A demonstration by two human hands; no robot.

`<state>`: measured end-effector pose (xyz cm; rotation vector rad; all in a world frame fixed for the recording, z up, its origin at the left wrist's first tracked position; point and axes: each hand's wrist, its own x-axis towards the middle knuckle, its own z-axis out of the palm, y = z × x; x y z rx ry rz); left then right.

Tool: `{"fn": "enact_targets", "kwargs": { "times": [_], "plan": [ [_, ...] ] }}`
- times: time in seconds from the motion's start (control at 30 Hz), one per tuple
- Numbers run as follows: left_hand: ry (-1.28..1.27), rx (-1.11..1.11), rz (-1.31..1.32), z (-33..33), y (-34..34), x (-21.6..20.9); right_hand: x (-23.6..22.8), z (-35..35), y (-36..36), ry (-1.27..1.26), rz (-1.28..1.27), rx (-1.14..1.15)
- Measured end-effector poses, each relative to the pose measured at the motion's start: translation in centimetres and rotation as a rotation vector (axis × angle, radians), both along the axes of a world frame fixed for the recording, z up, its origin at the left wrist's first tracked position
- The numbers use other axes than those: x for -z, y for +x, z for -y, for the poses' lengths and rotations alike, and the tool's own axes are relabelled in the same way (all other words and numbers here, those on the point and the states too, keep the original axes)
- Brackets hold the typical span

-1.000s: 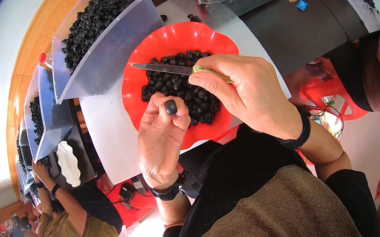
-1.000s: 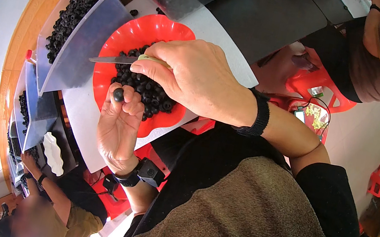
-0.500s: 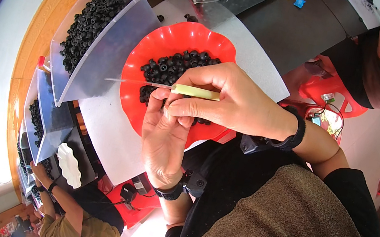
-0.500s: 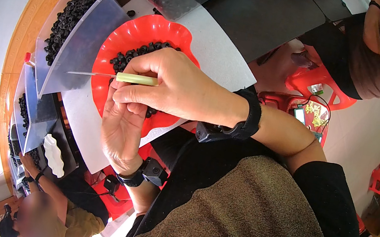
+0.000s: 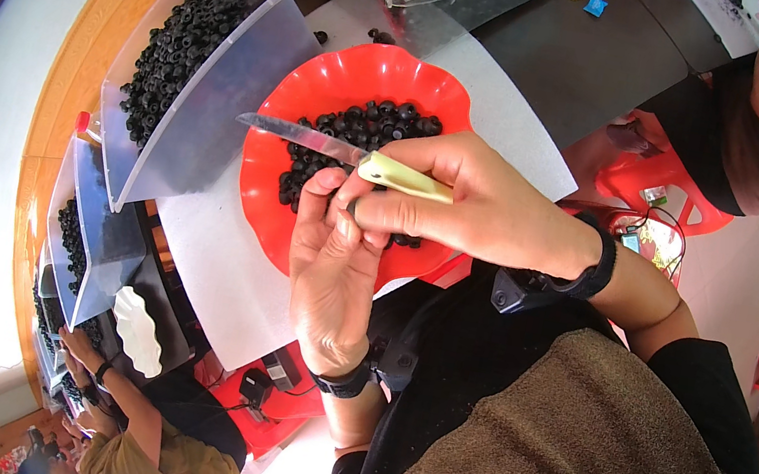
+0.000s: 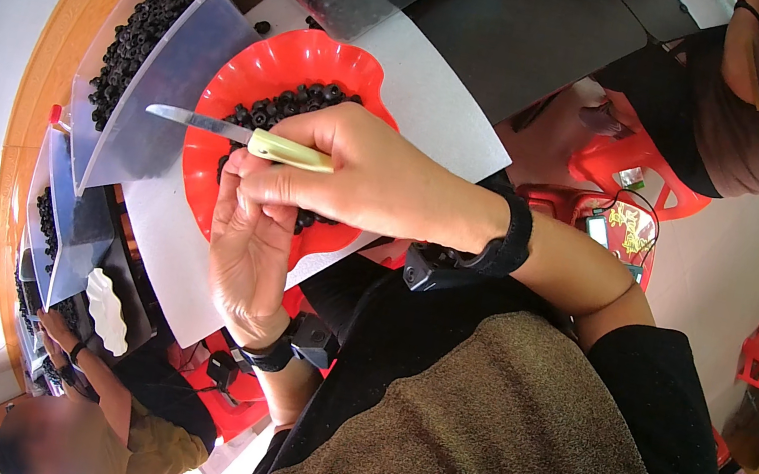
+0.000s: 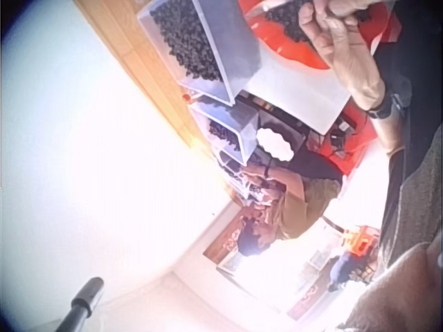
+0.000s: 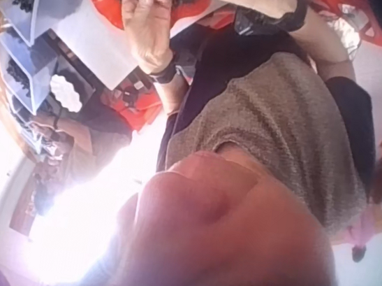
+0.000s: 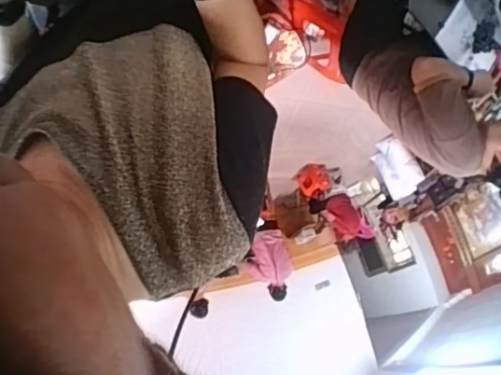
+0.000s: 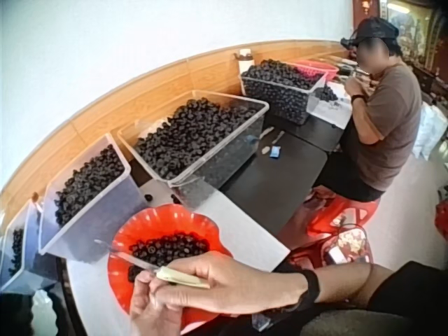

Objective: Removing excess plastic flash from small black circular rings using a handheld knife.

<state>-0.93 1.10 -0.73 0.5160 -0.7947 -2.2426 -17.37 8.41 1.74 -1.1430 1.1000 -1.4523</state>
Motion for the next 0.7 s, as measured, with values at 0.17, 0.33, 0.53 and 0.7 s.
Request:
{"fn": "enact_targets", "kwargs": {
  "times": [0.17, 0.33, 0.53, 0.7],
  "plan": [
    [-0.170, -0.089, 0.083, -0.2, 0.0, -0.1, 0.5, 0.4, 0.9, -0.217, -0.216, 0.214],
    [-0.201, -0.140, 0.088, -0.6, 0.1, 0.0, 0.9, 0.4, 0.0, -0.331, -0.477, 0.223],
    [-0.018, -0.054, 0.018, -0.7, 1.0, -0.1, 0.9, 0.6, -1.1, -0.445, -0.482, 0.145],
    [0.131, 0.065, 0.046, -0.5, 0.1, -0.3, 1.4, 0.9, -0.8, -0.371, -0.399, 0.224]
  ]
}}
